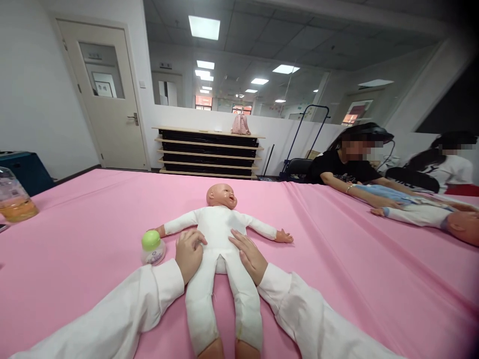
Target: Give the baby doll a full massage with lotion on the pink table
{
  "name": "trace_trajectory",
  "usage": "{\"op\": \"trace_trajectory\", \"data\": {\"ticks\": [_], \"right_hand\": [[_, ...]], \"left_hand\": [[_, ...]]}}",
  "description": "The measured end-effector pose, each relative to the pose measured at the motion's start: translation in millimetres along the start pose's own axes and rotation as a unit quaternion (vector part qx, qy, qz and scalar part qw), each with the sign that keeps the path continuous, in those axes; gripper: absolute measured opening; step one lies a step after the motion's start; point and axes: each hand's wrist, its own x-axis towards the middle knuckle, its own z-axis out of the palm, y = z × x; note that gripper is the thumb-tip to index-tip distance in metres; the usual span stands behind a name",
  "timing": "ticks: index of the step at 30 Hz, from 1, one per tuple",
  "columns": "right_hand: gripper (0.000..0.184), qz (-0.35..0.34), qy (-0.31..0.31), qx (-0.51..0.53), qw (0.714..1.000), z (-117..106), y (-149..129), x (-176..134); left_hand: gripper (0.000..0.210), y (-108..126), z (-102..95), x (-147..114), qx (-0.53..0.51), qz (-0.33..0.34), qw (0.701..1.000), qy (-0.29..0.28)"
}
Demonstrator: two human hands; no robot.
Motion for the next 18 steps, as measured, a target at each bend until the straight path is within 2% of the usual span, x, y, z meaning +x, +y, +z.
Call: {"op": "trace_trajectory", "data": {"ticks": [5,9,12,18], "right_hand": [[0.046,0.017,-0.012,0.02,1.0,-3,1,2],[0.046,0.033,-0.017,0.032,0.999,-5,3,5],[0.046,0.032,-0.016,0.037,0.999,-4,4,5],[0.047,0.039,-0.012,0.04,0.998,-2,4,4]], "left_hand": [[0.021,13,-0.7,-8,-0.066,-0.037,0.995,-0.058],[0.019,12,-3.7,-1,-0.052,0.002,0.992,-0.112],[0.02,7,-3.7,4,-0.049,0.04,0.99,-0.125],[0.019,2,-1.8,4,-0.056,0.055,0.989,-0.124]]}}
